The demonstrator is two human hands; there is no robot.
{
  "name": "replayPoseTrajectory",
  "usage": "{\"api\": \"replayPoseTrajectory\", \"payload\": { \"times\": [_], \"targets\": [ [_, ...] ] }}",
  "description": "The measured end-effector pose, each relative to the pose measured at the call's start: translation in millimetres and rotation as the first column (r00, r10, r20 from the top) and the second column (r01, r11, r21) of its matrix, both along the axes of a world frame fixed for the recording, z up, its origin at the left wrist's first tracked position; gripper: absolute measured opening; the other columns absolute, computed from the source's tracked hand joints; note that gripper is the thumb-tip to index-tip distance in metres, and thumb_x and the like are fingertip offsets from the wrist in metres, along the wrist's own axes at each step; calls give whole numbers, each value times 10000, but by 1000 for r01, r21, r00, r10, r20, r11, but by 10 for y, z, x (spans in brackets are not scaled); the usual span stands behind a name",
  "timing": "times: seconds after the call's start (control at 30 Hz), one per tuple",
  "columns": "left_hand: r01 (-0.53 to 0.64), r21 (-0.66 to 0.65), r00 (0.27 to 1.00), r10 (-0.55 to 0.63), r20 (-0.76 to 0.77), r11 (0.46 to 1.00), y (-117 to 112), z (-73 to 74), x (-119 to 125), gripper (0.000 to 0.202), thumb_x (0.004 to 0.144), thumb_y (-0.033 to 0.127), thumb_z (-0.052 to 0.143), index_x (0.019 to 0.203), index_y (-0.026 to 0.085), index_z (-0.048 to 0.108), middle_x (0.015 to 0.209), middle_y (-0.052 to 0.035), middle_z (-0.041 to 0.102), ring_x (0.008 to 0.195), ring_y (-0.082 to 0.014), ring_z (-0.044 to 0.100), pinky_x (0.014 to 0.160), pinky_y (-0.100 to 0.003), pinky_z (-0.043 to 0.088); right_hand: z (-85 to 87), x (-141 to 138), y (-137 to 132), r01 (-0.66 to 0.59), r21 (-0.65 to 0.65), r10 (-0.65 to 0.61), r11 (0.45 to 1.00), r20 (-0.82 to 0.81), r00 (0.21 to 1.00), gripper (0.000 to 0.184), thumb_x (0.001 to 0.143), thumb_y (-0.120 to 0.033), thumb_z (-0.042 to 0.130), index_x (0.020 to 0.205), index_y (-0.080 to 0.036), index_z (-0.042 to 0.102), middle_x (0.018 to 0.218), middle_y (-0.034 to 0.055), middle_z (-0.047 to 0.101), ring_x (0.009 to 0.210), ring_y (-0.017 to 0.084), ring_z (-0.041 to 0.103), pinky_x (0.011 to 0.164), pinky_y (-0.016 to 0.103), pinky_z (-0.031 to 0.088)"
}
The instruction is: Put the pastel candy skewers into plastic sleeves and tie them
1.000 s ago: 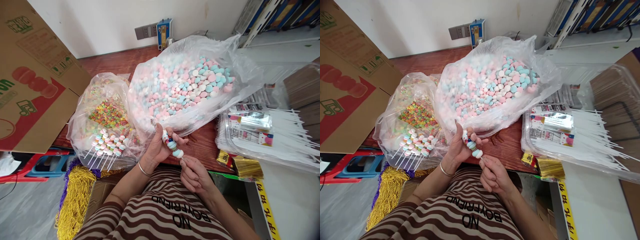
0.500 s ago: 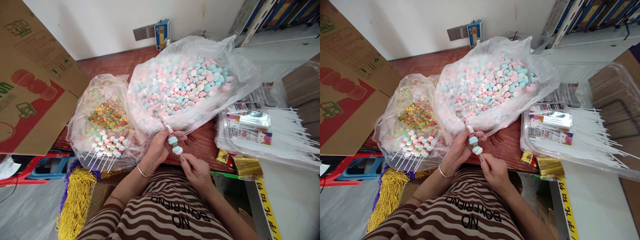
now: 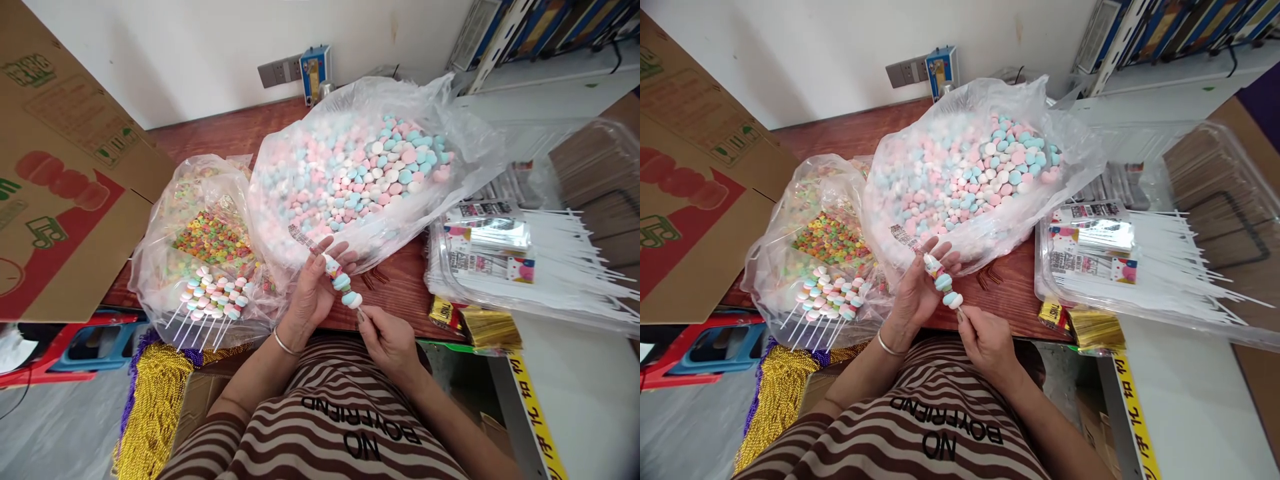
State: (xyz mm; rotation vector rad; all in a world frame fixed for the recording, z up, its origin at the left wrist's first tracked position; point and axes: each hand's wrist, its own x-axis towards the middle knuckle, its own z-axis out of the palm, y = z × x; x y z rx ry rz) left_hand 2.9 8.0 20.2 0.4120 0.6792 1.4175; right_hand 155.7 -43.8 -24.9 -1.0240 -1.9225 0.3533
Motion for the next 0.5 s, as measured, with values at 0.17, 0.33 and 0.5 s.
{"api": "replayPoseTrajectory", "payload": {
  "times": [0.17, 0.33, 0.5],
  "targets": [
    [-101, -185, 994, 106, 19, 978, 82, 89, -30, 282, 887, 425, 750, 788, 184, 643, 778, -16, 739, 765, -157, 737, 869, -340, 603, -17, -4, -5, -8, 74, 2, 997, 75, 997, 208, 1030, -172, 474, 943, -141, 659, 606, -1, 630, 499, 134, 555, 557, 268, 397],
    [-94, -188, 992, 109, 67, 978, 46, 142, 33, 308, 910, 448, 719, 790, 177, 637, 768, -14, 715, 745, -150, 726, 866, -357, 616, -26, -18, -10, 23, 136, -39, 990, 111, 993, 197, 1040, -167, 476, 965, -132, 655, 604, 2, 625, 500, 135, 529, 564, 275, 396],
    [-131, -169, 988, 144, 63, 977, 7, 115, 114, 282, 884, 437, 754, 860, 172, 660, 768, 1, 685, 745, -133, 717, 861, -330, 615, -28, -39, -23, 33, 271, -84, 962, 178, 980, 136, 994, -106, 557, 1101, -97, 640, 597, -1, 626, 519, 143, 516, 593, 300, 397]
  ]
}}
